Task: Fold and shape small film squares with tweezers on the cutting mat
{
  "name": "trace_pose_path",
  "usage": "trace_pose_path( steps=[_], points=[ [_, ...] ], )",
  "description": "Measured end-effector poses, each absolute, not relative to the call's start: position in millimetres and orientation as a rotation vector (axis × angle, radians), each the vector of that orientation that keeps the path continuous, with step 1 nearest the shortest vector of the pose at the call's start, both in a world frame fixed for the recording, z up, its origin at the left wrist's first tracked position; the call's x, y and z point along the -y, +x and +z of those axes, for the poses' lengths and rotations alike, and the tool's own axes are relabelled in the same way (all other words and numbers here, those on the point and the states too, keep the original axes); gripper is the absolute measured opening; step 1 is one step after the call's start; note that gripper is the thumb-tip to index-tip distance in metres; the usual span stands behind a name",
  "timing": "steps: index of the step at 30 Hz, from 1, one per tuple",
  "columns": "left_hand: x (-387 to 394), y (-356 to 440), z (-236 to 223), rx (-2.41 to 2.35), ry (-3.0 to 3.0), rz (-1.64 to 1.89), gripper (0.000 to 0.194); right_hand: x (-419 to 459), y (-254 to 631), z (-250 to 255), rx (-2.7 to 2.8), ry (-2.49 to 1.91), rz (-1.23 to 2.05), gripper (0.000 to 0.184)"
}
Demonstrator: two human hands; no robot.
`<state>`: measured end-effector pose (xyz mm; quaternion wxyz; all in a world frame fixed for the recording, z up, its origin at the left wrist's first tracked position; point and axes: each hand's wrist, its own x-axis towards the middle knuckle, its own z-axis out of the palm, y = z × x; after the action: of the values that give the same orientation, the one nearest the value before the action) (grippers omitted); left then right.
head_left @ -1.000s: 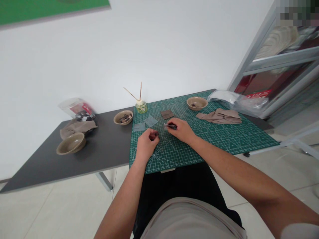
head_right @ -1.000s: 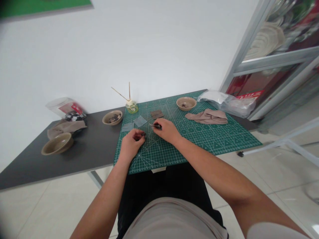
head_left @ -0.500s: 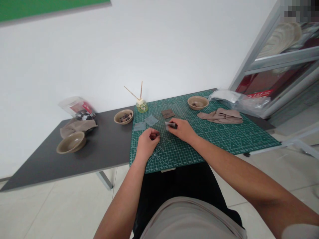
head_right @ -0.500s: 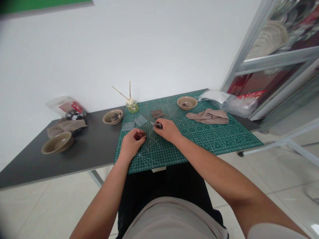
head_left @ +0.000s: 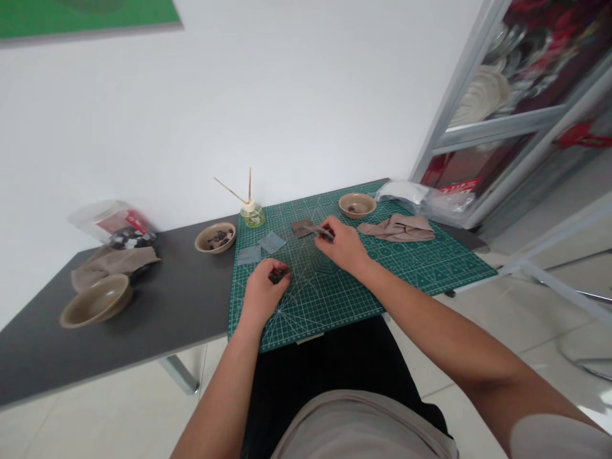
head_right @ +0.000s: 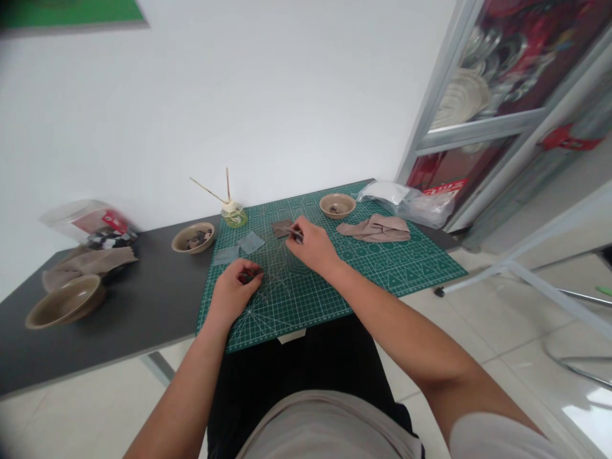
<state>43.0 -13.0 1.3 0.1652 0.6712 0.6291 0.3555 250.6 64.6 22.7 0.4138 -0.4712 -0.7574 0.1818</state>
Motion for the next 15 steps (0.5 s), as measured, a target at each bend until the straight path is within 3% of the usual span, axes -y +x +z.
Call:
trace_pose_path(
  steps=[9,15],
  points=[
    [15,45,5,-1.804,1.877,0.977,0.007,-103,283,27,1.882,-1.492,0.402,0.013],
    [14,44,5,-1.795,1.915,0.98,0.004,-101,259,19,2.042,-1.892,0.366,0.036]
  ],
)
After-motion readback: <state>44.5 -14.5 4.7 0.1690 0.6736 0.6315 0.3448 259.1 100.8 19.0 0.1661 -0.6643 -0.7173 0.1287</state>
